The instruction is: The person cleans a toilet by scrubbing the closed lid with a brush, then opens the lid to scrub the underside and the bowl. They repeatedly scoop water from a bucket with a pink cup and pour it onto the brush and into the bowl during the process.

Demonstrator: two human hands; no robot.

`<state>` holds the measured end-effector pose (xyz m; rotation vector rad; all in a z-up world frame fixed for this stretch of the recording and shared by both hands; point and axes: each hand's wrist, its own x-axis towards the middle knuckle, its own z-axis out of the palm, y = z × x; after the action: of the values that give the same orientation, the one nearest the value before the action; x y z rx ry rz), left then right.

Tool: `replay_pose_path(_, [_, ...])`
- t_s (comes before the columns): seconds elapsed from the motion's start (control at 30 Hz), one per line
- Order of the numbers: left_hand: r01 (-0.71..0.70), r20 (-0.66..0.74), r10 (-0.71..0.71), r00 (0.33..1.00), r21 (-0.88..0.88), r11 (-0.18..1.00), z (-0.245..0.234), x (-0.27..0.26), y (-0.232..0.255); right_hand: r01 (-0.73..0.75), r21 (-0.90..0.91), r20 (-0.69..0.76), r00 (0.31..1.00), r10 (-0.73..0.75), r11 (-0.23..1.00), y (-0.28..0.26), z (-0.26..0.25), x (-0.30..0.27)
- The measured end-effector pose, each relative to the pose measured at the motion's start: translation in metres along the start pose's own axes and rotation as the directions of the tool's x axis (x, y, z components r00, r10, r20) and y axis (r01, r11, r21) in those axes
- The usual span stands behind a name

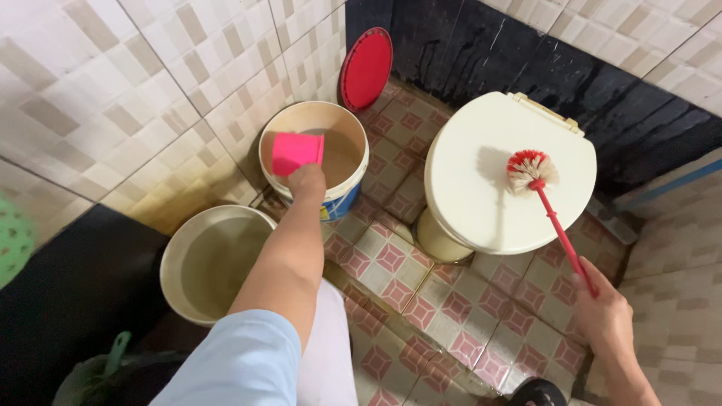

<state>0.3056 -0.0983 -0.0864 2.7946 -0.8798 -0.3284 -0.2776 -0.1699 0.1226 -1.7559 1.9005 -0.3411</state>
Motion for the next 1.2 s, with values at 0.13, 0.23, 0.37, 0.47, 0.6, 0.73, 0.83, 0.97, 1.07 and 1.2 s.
replay_pose_path(0.13, [0.054, 0.130, -0.057, 0.990, 0.026, 0.998, 0.018, 0.013, 0.001, 0.024, -0.040, -0.025, 0.999, -0.025, 0.999, 0.005, 0.001, 0.009])
replay_pose_path(0.23, [0.027, 0.145, -0.027, 0.989, 0.003, 1.000, 0.037, 0.017, 0.004, 0.046, -0.044, -0.038, 0.998, -0.048, 0.998, 0.011, 0.004, 0.014])
replay_pose_path(0.37, [0.001, 0.029, 0.004, 1.000, -0.194, 0.981, 0.064, 0.027, 0.002, 0.031, 0.013, -0.042, 0.999, -0.030, 0.999, 0.017, 0.012, 0.023])
replay_pose_path(0.47, [0.001, -0.102, -0.036, 0.994, -0.317, 0.948, 0.064, 0.043, -0.002, 0.064, 0.060, -0.065, 0.996, -0.060, 0.996, 0.020, 0.018, 0.029])
replay_pose_path(0.6, [0.054, -0.178, -0.221, 0.959, -0.649, 0.759, 0.030, 0.048, 0.012, 0.302, 0.183, -0.126, 0.951, -0.283, 0.935, 0.021, 0.025, 0.030])
replay_pose_path(0.73, [-0.039, -0.080, -0.111, 0.991, -0.942, 0.333, -0.034, 0.012, 0.051, -0.127, 0.514, 0.145, 0.988, 0.060, 0.848, 0.012, 0.038, 0.028])
replay_pose_path(0.83, [-0.051, -0.053, 0.000, 0.999, -0.953, 0.297, -0.092, -0.022, 0.087, -0.171, 0.585, 0.246, 0.969, 0.027, 0.793, -0.001, 0.048, 0.029])
replay_pose_path(0.97, [-0.308, -0.254, 0.180, 0.950, -0.853, 0.422, -0.139, -0.072, 0.139, -0.295, 0.650, 0.377, 0.925, 0.040, 0.700, -0.023, 0.060, 0.035])
replay_pose_path(1.07, [-0.426, -0.328, 0.271, 0.905, -0.689, 0.586, -0.149, -0.105, 0.181, -0.340, 0.746, 0.421, 0.907, -0.011, 0.573, -0.045, 0.071, 0.046])
replay_pose_path(1.2, [-0.547, -0.375, 0.405, 0.834, -0.464, 0.697, -0.138, -0.142, 0.231, -0.334, 0.797, 0.381, 0.925, 0.011, 0.504, -0.069, 0.095, 0.052])
